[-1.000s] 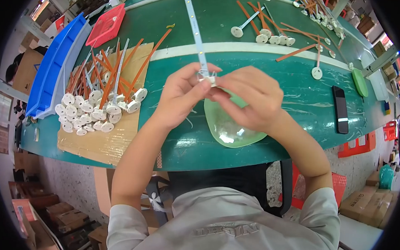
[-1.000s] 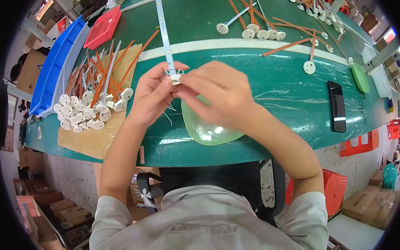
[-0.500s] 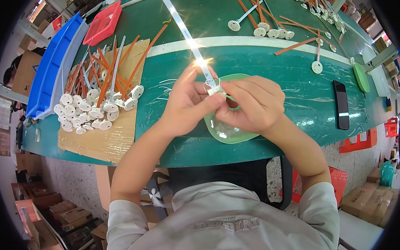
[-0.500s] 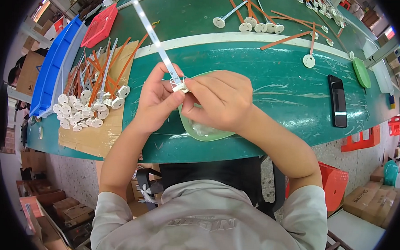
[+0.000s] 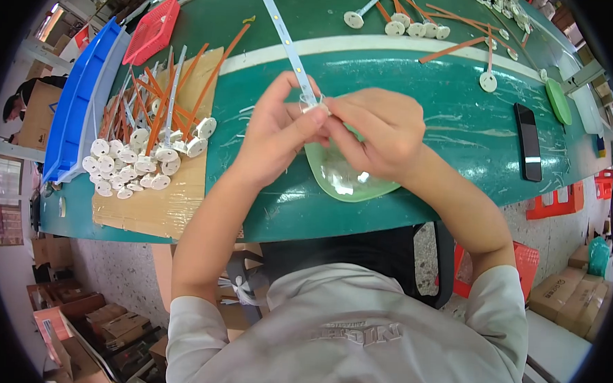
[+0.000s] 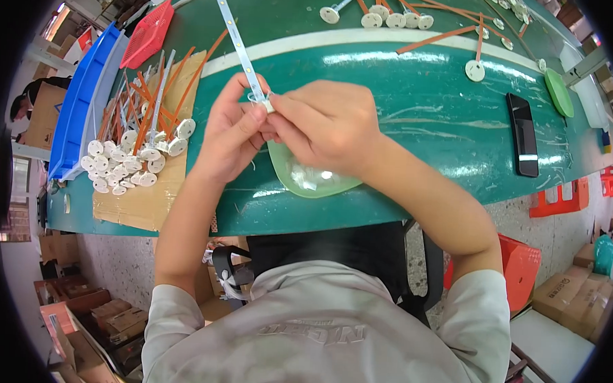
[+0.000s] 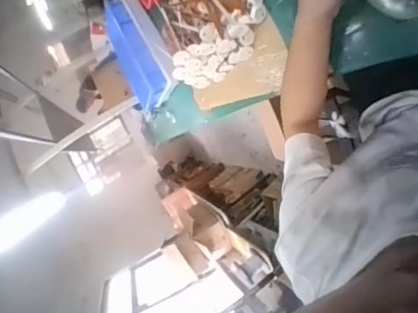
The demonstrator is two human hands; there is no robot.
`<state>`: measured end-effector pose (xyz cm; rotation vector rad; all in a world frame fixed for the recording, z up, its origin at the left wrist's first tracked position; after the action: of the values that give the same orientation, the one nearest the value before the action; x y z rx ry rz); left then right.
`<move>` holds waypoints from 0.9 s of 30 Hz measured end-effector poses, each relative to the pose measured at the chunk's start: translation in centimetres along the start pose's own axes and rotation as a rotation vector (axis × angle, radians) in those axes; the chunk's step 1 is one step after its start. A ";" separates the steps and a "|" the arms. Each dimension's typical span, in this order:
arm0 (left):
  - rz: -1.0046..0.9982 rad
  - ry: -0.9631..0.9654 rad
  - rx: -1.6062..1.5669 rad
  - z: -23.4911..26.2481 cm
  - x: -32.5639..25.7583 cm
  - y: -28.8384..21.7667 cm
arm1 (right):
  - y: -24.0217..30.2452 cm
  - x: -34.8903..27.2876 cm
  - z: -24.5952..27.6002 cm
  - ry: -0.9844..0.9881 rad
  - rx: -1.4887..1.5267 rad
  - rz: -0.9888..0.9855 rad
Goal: Assembling LED light strips by attaching small components to circular bases at a workstation.
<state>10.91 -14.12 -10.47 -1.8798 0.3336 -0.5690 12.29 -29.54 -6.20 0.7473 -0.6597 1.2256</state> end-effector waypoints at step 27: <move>0.004 -0.201 0.204 1.0 0.2 -1.4 | -2.4 -2.6 -3.9 0.836 0.217 -0.525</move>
<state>11.54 -12.92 -9.41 -1.7209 0.1414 -0.3909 14.24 -28.31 -10.93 0.4682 0.3472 0.9952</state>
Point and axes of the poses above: each hand's wrist, its own x-axis towards the middle knuckle, its own z-axis out of the back of the hand, y = z × x, the point moved 5 cm from there along x, towards the middle knuckle, and after that the axes turned 14 degrees about y, right-handed, at the moved point
